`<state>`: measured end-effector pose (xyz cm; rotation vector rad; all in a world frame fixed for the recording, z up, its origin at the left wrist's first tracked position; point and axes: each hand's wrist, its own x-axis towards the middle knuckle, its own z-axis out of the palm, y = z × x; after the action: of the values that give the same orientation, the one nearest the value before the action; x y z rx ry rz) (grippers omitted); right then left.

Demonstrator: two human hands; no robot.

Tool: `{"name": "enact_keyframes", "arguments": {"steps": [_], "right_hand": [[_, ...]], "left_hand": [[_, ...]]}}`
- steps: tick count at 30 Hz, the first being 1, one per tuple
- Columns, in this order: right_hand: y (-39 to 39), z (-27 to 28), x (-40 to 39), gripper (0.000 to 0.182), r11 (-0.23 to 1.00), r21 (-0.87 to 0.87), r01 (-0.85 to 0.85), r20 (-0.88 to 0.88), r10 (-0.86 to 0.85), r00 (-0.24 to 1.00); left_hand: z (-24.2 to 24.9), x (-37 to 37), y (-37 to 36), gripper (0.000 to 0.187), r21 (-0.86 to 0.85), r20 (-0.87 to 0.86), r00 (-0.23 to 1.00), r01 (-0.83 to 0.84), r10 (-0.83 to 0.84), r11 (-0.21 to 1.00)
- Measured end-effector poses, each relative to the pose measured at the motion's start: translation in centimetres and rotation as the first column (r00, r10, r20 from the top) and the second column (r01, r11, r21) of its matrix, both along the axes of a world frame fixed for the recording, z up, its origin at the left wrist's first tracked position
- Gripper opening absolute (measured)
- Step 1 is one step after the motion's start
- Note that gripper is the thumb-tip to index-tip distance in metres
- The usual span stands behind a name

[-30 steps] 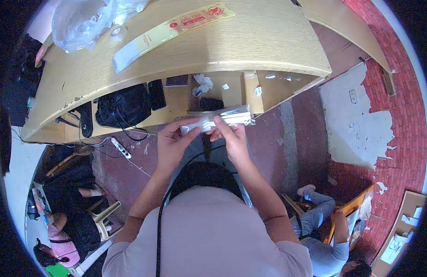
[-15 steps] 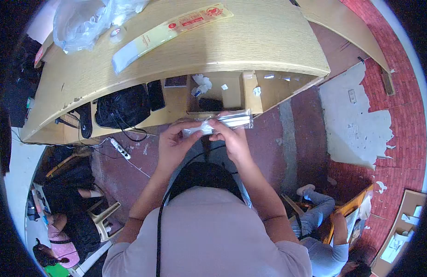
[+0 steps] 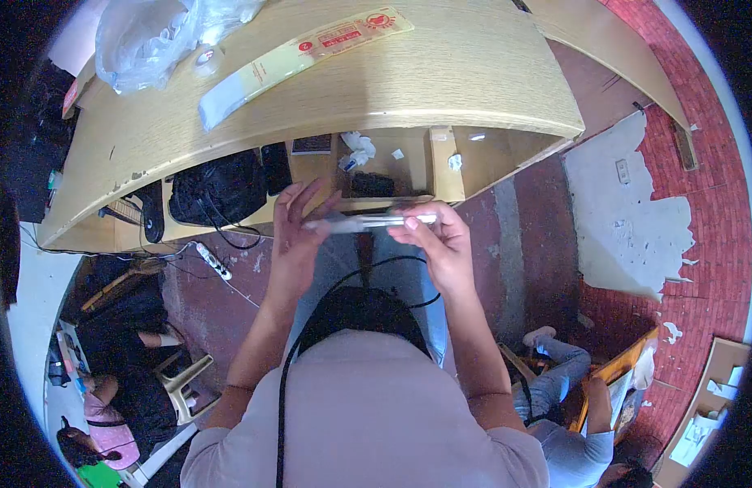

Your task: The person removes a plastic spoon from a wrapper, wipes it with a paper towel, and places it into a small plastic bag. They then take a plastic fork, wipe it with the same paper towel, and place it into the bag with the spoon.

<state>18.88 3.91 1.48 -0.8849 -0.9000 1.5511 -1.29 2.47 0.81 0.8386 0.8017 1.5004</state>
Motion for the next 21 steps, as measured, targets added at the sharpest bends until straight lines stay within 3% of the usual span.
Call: {"name": "enact_keyframes", "arguments": {"steps": [1, 2, 3, 4, 6, 8, 10, 12, 16, 18, 20, 21], "right_hand": [[-0.3, 0.3, -0.3, 0.011, 0.998, 0.043, 0.037, 0.025, -0.038, 0.999], [-0.6, 0.3, -0.6, 0.011, 0.998, 0.043, 0.038, 0.024, -0.039, 0.999], [-0.9, 0.3, -1.1, 0.011, 0.986, 0.152, 0.070, 0.051, -0.079, 0.996], [-1.2, 0.3, -1.5, 0.012, 0.960, 0.261, 0.098, 0.075, -0.122, 0.990], [-1.5, 0.0, -1.6, 0.014, 0.952, 0.284, 0.110, 0.057, -0.131, 0.990], [-1.7, -0.2, -1.4, 0.014, 0.852, 0.522, -0.044, 0.379, -0.185, 0.907], [-1.8, -0.6, -1.2, 0.017, 0.754, 0.638, -0.157, 0.493, -0.244, 0.835], [-2.5, -1.1, -1.2, 0.017, 0.765, 0.617, -0.184, 0.487, -0.187, 0.853], [-3.0, -0.1, -1.4, 0.022, 0.748, 0.605, -0.274, 0.566, -0.161, 0.808], [-3.5, -0.3, -1.5, 0.037, 0.858, 0.468, -0.210, 0.397, 0.008, 0.918], [-3.6, -0.6, -1.9, 0.038, 0.854, 0.471, -0.220, 0.427, -0.003, 0.904], [-3.8, -1.3, -2.3, 0.032, 0.952, 0.254, -0.174, 0.327, 0.084, 0.941]], "left_hand": [[0.0, 0.1, -0.2, 0.061, -0.001, 0.000, 1.000, 0.001, -0.001, 1.000], [-0.1, 0.2, -0.4, 0.053, -0.145, 0.158, 0.987, 0.035, -0.012, 0.989], [-0.1, 0.3, -0.5, 0.047, -0.278, 0.312, 0.950, 0.092, -0.001, 0.956], [-0.4, 0.2, -0.5, 0.047, -0.278, 0.312, 0.950, 0.092, -0.001, 0.956], [-0.8, -0.1, -0.3, 0.043, -0.288, 0.505, 0.857, 0.277, -0.101, 0.917], [-0.3, -0.3, 0.1, 0.042, -0.263, 0.486, 0.860, 0.316, -0.158, 0.912], [-0.2, -0.2, 0.3, 0.042, -0.239, 0.467, 0.857, 0.358, -0.216, 0.903], [-0.2, -0.3, 0.4, 0.041, -0.301, 0.263, 0.945, 0.272, -0.195, 0.914], [0.4, -0.5, 0.5, 0.037, -0.324, 0.201, 0.961, 0.247, -0.189, 0.913], [1.0, -0.7, 0.6, 0.037, -0.337, 0.095, 0.979, 0.201, -0.179, 0.920], [1.1, -0.8, 0.6, 0.038, -0.334, 0.069, 0.981, 0.195, -0.182, 0.922], [1.1, -0.8, 0.6, 0.039, -0.331, 0.042, 0.982, 0.188, -0.185, 0.925]]}}
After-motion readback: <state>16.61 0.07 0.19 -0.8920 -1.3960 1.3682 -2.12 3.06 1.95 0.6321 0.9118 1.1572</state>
